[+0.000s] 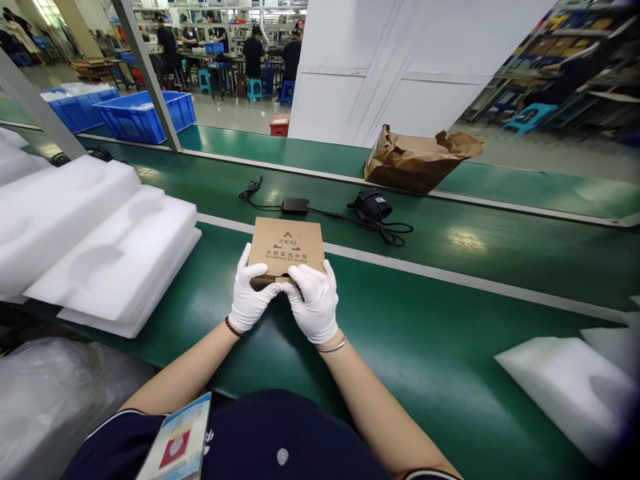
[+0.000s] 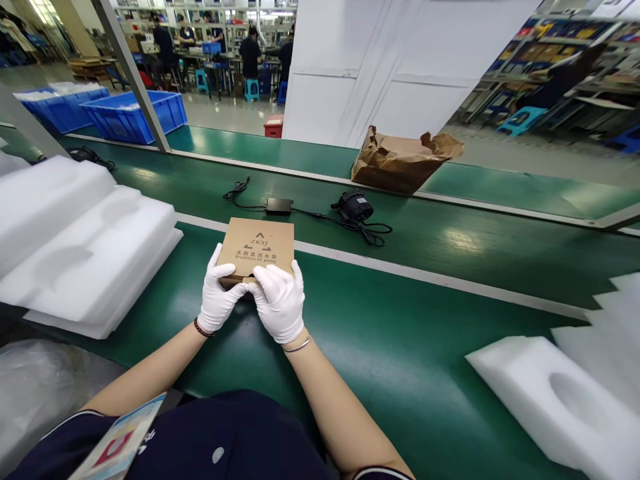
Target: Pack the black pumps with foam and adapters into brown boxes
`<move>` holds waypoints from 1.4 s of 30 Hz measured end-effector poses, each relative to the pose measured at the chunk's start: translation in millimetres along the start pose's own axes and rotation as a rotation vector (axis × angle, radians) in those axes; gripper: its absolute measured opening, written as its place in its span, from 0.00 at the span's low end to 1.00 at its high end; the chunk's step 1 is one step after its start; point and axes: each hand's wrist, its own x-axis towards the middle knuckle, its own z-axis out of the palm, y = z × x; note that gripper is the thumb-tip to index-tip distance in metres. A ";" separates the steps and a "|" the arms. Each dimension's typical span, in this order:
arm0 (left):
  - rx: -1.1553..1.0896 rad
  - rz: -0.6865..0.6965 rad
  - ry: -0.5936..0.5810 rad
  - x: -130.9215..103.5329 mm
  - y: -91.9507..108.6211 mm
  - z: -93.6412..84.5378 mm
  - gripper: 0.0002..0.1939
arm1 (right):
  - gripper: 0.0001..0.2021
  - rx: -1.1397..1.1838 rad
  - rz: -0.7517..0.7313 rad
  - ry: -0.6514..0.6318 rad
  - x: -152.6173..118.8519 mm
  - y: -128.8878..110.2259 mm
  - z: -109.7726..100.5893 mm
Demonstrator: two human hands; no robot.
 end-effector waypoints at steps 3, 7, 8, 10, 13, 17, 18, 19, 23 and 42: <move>-0.003 -0.004 -0.013 0.8 0.7 3.0 0.23 | 0.07 -0.013 -0.009 -0.050 1.4 0.0 -3.9; 0.011 -0.008 -0.026 0.0 3.0 4.4 0.22 | 0.07 -0.028 0.019 -0.071 0.4 -0.9 -6.9; 0.026 -0.007 -0.020 -0.1 3.4 5.3 0.22 | 0.07 -0.029 0.038 -0.064 0.2 -1.1 -6.0; 0.055 -0.002 -0.005 0.2 3.3 8.3 0.20 | 0.06 -0.023 0.082 -0.045 1.3 -0.7 -2.4; 0.084 -0.004 0.027 2.4 1.4 15.0 0.19 | 0.05 -0.012 0.137 -0.022 7.2 3.8 4.9; 0.115 -0.019 0.050 7.3 0.9 19.7 0.18 | 0.10 -0.047 0.158 -0.028 17.1 12.9 4.8; 0.121 -0.010 0.023 7.7 1.9 20.0 0.17 | 0.09 -0.076 0.144 -0.043 17.1 14.0 1.3; 0.122 0.003 -0.023 7.3 3.4 20.5 0.16 | 0.08 -0.115 0.130 -0.063 14.8 14.4 -3.3; -0.017 0.035 -0.336 -2.4 7.2 36.7 0.25 | 0.24 -0.301 0.181 -0.102 -19.3 18.1 -22.7; 0.541 0.630 -1.151 -25.0 -3.4 154.8 0.26 | 0.32 -0.463 0.997 -0.157 28.3 247.6 -127.7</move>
